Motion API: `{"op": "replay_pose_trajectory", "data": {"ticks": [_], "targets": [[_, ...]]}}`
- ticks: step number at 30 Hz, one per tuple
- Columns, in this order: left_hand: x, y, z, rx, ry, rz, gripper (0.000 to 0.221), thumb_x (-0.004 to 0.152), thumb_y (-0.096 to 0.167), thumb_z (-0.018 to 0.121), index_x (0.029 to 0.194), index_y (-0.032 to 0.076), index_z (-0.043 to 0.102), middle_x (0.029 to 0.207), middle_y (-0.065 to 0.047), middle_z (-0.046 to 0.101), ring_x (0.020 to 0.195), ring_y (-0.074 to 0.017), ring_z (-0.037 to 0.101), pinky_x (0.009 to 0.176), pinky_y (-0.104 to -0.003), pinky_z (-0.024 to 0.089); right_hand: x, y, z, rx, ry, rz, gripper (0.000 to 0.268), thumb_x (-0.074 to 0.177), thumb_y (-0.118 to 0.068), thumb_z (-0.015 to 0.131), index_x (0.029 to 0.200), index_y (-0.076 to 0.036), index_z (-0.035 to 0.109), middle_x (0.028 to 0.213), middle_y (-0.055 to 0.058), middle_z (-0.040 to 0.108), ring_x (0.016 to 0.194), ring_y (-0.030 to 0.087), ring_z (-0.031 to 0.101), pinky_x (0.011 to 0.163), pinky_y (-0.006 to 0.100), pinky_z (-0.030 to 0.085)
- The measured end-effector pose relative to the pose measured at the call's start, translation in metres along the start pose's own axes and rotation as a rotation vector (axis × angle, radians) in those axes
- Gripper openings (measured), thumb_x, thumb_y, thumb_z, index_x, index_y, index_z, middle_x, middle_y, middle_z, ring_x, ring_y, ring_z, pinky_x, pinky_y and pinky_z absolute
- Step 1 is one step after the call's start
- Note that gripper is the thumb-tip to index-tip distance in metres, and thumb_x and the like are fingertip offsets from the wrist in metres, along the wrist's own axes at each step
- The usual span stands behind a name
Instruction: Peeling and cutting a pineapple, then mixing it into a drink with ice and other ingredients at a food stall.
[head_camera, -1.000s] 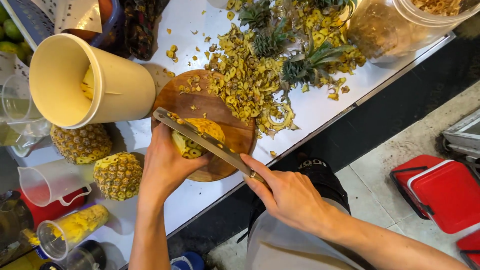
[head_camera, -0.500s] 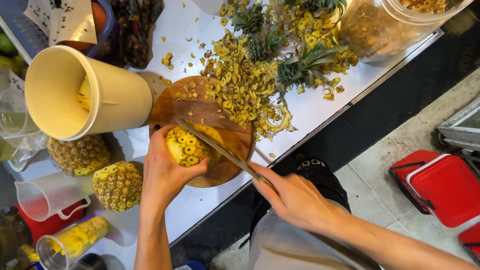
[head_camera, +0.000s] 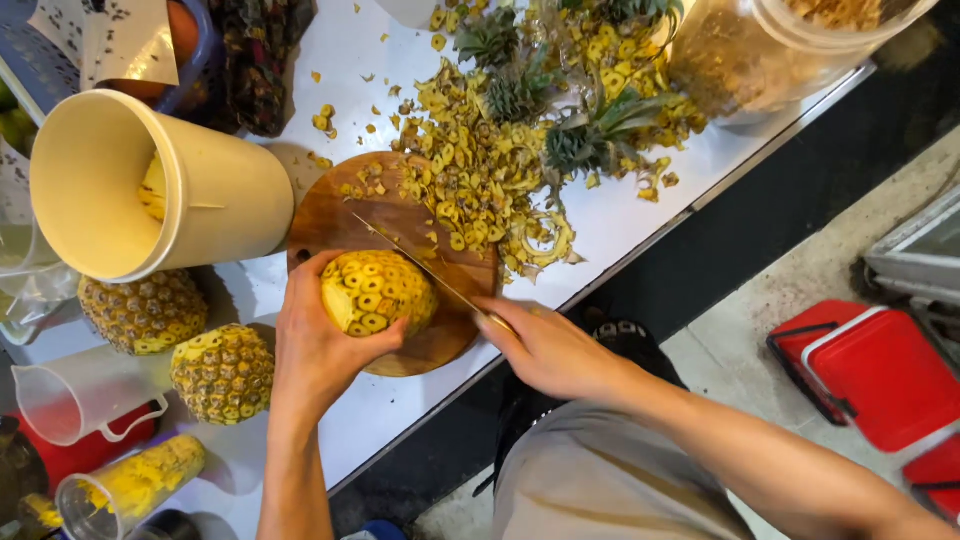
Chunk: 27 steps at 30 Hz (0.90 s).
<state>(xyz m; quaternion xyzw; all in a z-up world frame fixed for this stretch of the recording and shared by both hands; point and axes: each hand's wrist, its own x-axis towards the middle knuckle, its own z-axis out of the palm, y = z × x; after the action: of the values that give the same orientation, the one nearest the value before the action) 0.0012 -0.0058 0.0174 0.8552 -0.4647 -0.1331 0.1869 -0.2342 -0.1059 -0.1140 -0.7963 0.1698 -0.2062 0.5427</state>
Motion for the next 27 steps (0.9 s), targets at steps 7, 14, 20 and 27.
{"op": "replay_pose_trajectory", "data": {"ticks": [7,14,20,27], "targets": [[-0.032,-0.052,0.005,-0.318,0.069,-0.059,0.092,0.06,0.028,0.093,0.137,0.002,0.05,0.128,-0.014,0.062,0.119,-0.0266,0.062,0.103,-0.039,0.05,0.028,-0.002,-0.034,0.16,-0.52,0.862,0.06,0.099,-0.057,0.039,0.153,-0.03,0.044,0.072,0.008,0.058,0.049,0.017,0.051,0.044,0.033,0.048],[-0.126,-0.128,0.077,-1.243,0.576,-0.249,0.08,0.077,0.018,0.083,0.147,0.008,0.047,0.137,-0.007,0.057,0.128,-0.0206,0.055,0.111,-0.038,0.046,0.034,0.014,-0.039,0.287,-0.282,0.793,0.042,0.104,-0.05,0.042,0.126,-0.016,0.052,0.057,0.001,0.036,0.042,0.014,0.034,0.037,0.032,0.03],[-0.212,-0.141,0.047,-1.56,0.81,-0.382,0.078,0.076,0.018,0.083,0.146,0.011,0.049,0.133,-0.007,0.06,0.125,-0.0214,0.057,0.108,-0.039,0.048,0.048,-0.035,-0.016,0.154,-0.322,0.843,0.035,0.108,-0.048,0.042,0.112,-0.015,0.053,0.061,0.003,0.038,0.046,0.014,0.034,0.041,0.032,0.031],[-0.284,-0.228,-0.05,-0.787,0.651,-0.762,0.084,0.062,0.027,0.091,0.136,0.013,0.055,0.122,-0.01,0.067,0.113,-0.0231,0.066,0.097,-0.036,0.056,0.053,-0.036,0.003,0.066,-0.245,0.82,0.037,0.108,-0.047,0.041,0.109,-0.011,0.05,0.064,0.006,0.038,0.048,0.016,0.035,0.043,0.033,0.031]]}}
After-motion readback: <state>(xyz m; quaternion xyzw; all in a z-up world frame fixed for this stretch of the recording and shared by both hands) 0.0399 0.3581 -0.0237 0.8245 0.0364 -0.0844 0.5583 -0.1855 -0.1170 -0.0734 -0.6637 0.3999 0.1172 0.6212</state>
